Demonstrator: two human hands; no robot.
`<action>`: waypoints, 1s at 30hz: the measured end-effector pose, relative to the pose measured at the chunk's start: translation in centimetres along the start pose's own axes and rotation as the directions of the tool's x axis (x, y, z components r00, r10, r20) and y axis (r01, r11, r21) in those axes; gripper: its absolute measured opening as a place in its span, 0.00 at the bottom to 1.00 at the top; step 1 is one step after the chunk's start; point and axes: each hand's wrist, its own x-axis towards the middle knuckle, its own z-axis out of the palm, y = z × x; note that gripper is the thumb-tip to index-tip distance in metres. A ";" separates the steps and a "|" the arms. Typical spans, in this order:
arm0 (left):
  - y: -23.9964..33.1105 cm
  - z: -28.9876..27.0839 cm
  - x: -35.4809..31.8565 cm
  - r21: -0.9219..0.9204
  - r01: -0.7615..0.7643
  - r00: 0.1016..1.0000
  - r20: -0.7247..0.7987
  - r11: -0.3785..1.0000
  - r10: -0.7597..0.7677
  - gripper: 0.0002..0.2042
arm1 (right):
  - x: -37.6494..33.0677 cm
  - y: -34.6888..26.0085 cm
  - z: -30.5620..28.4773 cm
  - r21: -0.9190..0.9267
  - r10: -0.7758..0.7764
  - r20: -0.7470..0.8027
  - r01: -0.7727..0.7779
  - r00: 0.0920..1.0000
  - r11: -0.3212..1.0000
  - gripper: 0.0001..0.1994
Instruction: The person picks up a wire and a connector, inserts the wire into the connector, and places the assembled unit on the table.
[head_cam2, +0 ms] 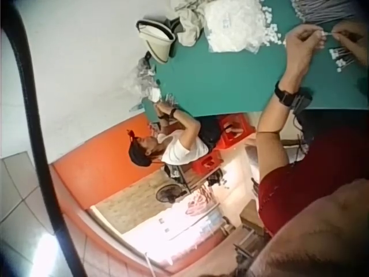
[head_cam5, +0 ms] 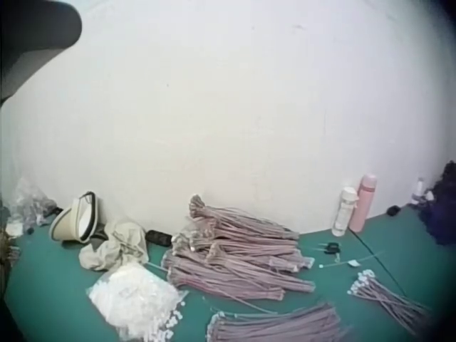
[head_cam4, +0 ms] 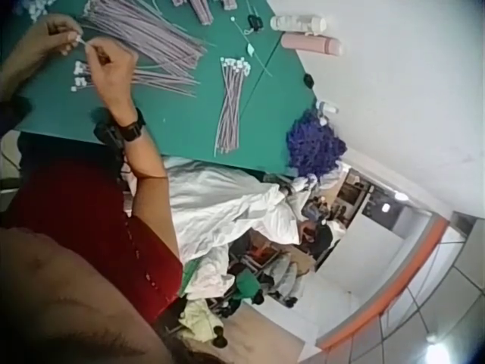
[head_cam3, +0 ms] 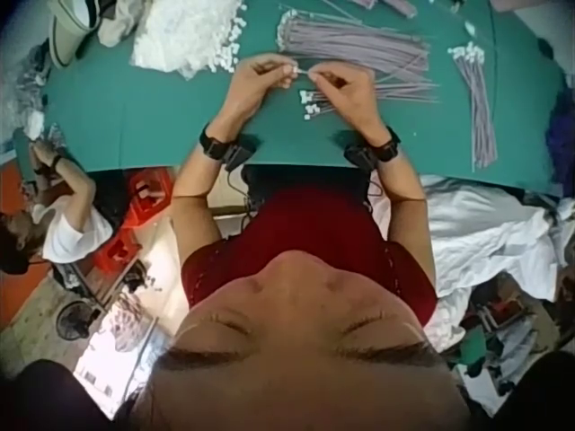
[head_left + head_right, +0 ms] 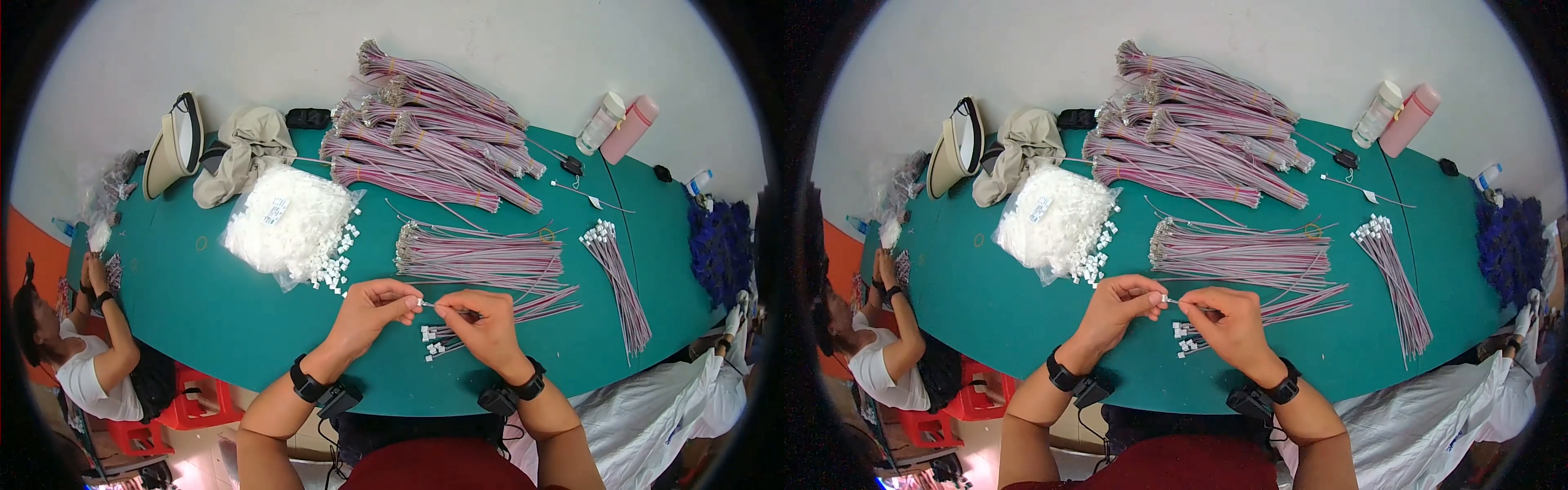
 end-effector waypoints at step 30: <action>-0.1 -0.4 -0.1 0.209 -0.018 0.998 0.061 0.978 0.006 0.08 | 0.3 -0.1 -0.8 -0.080 -0.026 0.145 0.038 0.989 0.996 0.04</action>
